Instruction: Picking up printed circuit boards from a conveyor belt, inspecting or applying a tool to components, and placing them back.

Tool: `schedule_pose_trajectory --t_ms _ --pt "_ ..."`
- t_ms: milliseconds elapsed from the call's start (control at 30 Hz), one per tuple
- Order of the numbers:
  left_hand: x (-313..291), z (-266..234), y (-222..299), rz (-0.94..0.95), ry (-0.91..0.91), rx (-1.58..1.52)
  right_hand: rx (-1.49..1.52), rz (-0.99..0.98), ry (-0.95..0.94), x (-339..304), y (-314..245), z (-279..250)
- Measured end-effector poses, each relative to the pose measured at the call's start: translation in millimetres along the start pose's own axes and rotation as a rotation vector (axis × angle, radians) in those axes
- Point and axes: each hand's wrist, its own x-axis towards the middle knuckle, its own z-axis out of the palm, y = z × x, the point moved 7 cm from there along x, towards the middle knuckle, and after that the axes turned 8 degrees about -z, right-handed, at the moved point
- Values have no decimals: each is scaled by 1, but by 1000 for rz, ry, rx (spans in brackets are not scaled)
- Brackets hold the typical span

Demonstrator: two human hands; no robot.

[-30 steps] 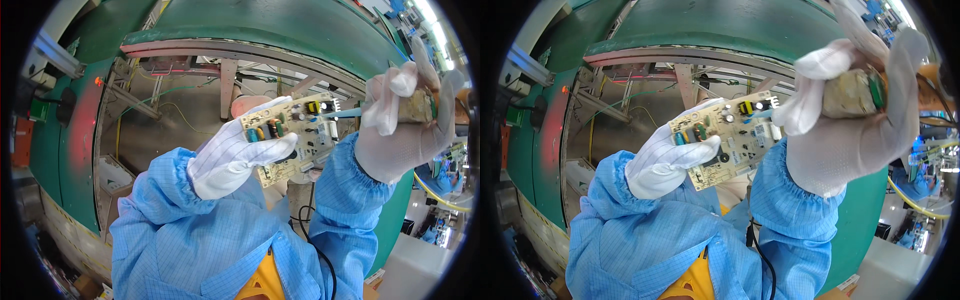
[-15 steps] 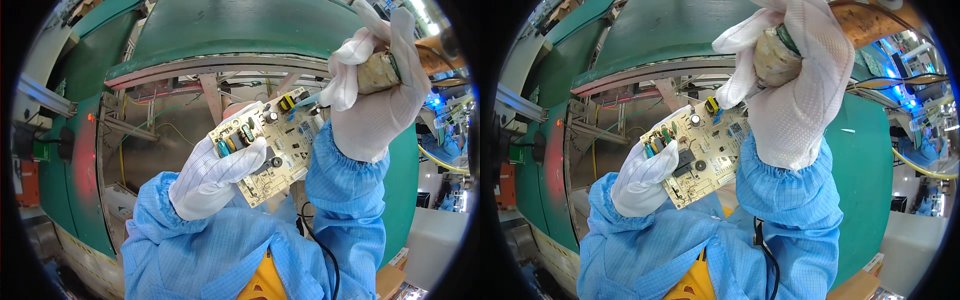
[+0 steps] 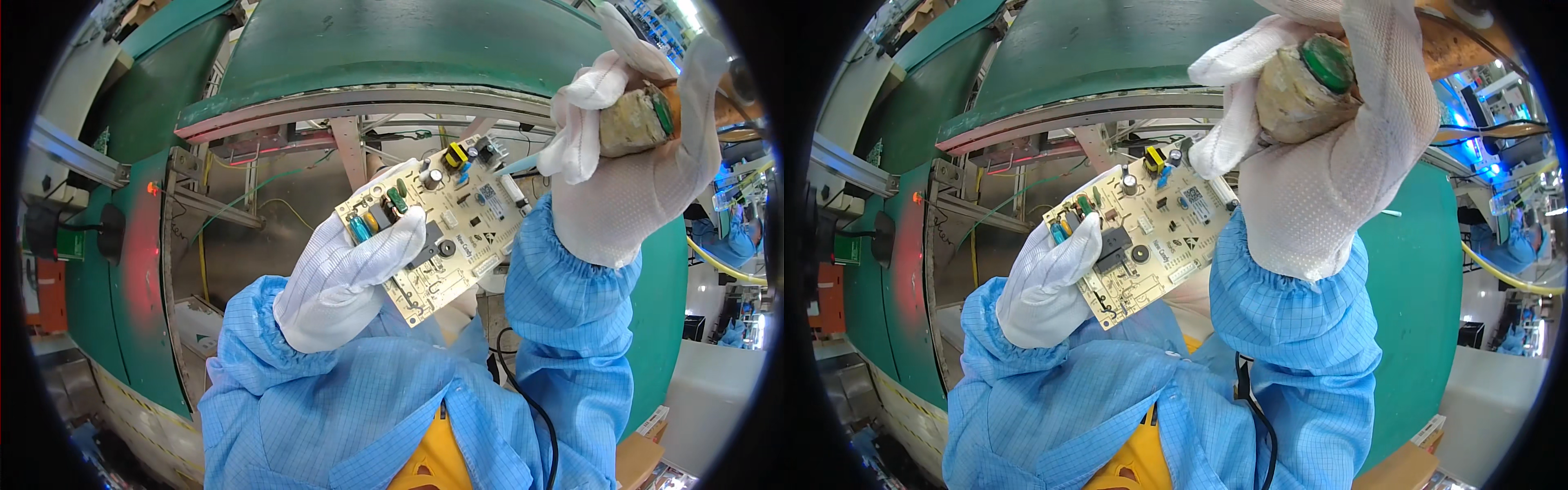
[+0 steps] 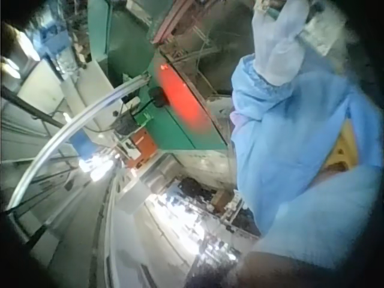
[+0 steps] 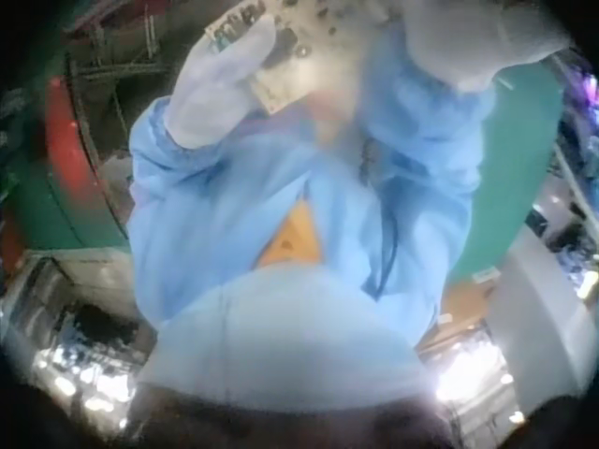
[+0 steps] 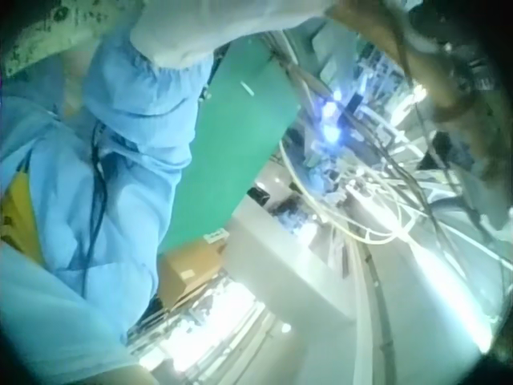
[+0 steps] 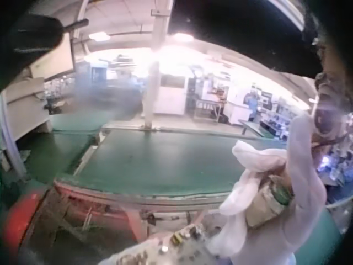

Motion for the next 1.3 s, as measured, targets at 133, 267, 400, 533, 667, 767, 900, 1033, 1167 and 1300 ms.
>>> schedule_pose_trajectory --t_ms 133,267,400,533,667,767,900,1033,1167,1300 --pt "-7 -2 3 -15 62 57 91 -215 -264 7 -1 1" --pt "-9 -9 -1 54 53 75 -113 -312 -224 4 -4 -3" --pt "-10 -11 1 115 21 110 -389 -433 -169 -3 -13 7" --pt "-18 -4 11 328 -27 532 -370 -394 -174 -3 -21 1" --pt "-22 0 14 420 -48 714 -344 -344 -180 -4 -24 -4" --pt "-18 -1 11 382 -34 627 -323 -306 -185 -5 -26 -6" --pt "-12 -4 10 326 -23 512 -303 -256 -189 -6 -27 -8" --pt "-9 -10 9 278 4 393 -267 -203 -200 -8 -23 -7" --pt "-9 -20 10 226 23 273 -239 -151 -209 -9 -20 -7" --pt "-9 -28 9 173 41 154 -390 -180 -106 -12 -17 -2"
